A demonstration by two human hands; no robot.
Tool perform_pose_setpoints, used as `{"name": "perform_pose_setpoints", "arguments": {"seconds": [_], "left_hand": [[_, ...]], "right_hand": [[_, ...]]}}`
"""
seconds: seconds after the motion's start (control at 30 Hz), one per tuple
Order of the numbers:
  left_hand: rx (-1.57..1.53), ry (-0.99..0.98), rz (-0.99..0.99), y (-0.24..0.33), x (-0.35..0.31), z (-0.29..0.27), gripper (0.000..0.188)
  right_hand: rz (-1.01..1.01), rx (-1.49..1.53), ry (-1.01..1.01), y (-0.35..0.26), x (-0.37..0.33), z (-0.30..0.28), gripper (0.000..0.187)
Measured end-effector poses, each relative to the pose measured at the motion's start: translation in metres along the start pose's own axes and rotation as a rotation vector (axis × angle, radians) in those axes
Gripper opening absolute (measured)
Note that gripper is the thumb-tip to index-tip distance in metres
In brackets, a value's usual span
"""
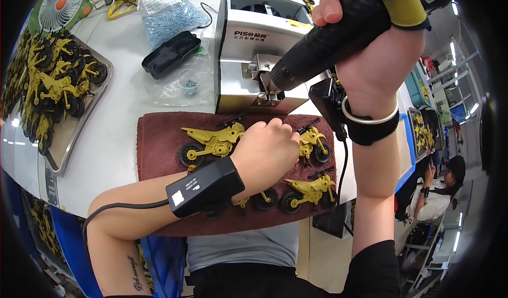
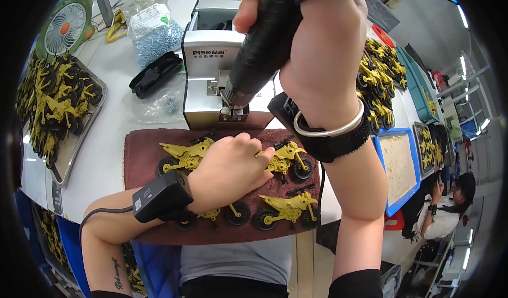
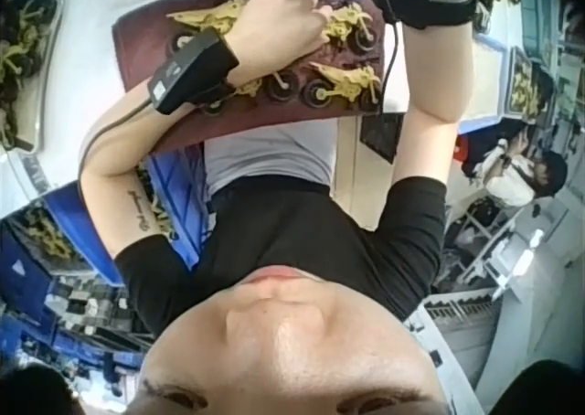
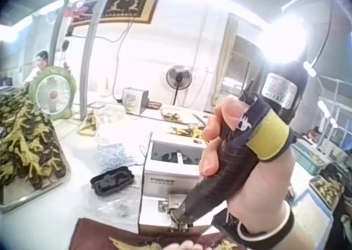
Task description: Assembling plastic toy motorcycle parts using an electric screwdriver.
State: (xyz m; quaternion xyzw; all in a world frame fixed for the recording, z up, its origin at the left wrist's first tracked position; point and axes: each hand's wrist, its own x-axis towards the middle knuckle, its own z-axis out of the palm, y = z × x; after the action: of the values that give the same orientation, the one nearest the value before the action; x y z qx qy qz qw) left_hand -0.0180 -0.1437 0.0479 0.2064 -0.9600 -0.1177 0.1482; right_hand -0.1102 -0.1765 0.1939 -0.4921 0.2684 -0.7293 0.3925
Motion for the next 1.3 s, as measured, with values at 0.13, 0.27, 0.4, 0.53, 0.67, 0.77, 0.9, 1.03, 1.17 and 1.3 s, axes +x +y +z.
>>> {"name": "perform_pose_setpoints", "arguments": {"seconds": [0.13,0.27,0.4,0.53,0.67,0.77,0.9,1.03,1.17,1.3], "left_hand": [[0.060,0.062,0.053,-0.001,-0.002,0.003,0.037],[0.113,-0.034,0.061,0.000,-0.001,0.001,0.037],[0.171,-0.039,0.089,0.001,-0.004,-0.001,0.036],[0.074,0.098,0.070,0.000,-0.002,0.002,0.035],[0.003,0.112,0.058,-0.002,-0.002,0.002,0.037],[0.042,0.086,0.053,-0.001,-0.003,0.000,0.037],[0.031,0.127,0.072,0.001,-0.002,0.001,0.037],[0.025,0.032,0.020,0.002,-0.001,-0.002,0.037],[0.027,0.133,0.013,0.002,-0.005,0.001,0.036],[0.059,0.147,0.026,0.001,-0.007,0.002,0.036]], "right_hand": [[-0.039,-0.048,-0.020,0.005,-0.001,-0.001,0.024],[-0.083,-0.058,-0.180,0.017,0.010,-0.017,0.023],[0.040,-0.043,-0.280,0.005,0.010,-0.005,0.024],[0.164,0.269,-0.727,0.023,0.035,-0.034,0.035],[0.253,0.588,-0.991,0.047,0.053,-0.052,0.043],[0.253,0.437,-0.832,0.025,0.037,-0.042,0.043],[0.230,0.229,-0.592,0.004,0.019,-0.024,0.039],[0.175,0.126,-0.514,0.007,0.014,-0.024,0.035],[0.006,0.074,-0.799,-0.036,0.010,-0.042,0.038],[0.128,-0.018,-0.480,-0.080,-0.021,-0.047,0.032]]}}
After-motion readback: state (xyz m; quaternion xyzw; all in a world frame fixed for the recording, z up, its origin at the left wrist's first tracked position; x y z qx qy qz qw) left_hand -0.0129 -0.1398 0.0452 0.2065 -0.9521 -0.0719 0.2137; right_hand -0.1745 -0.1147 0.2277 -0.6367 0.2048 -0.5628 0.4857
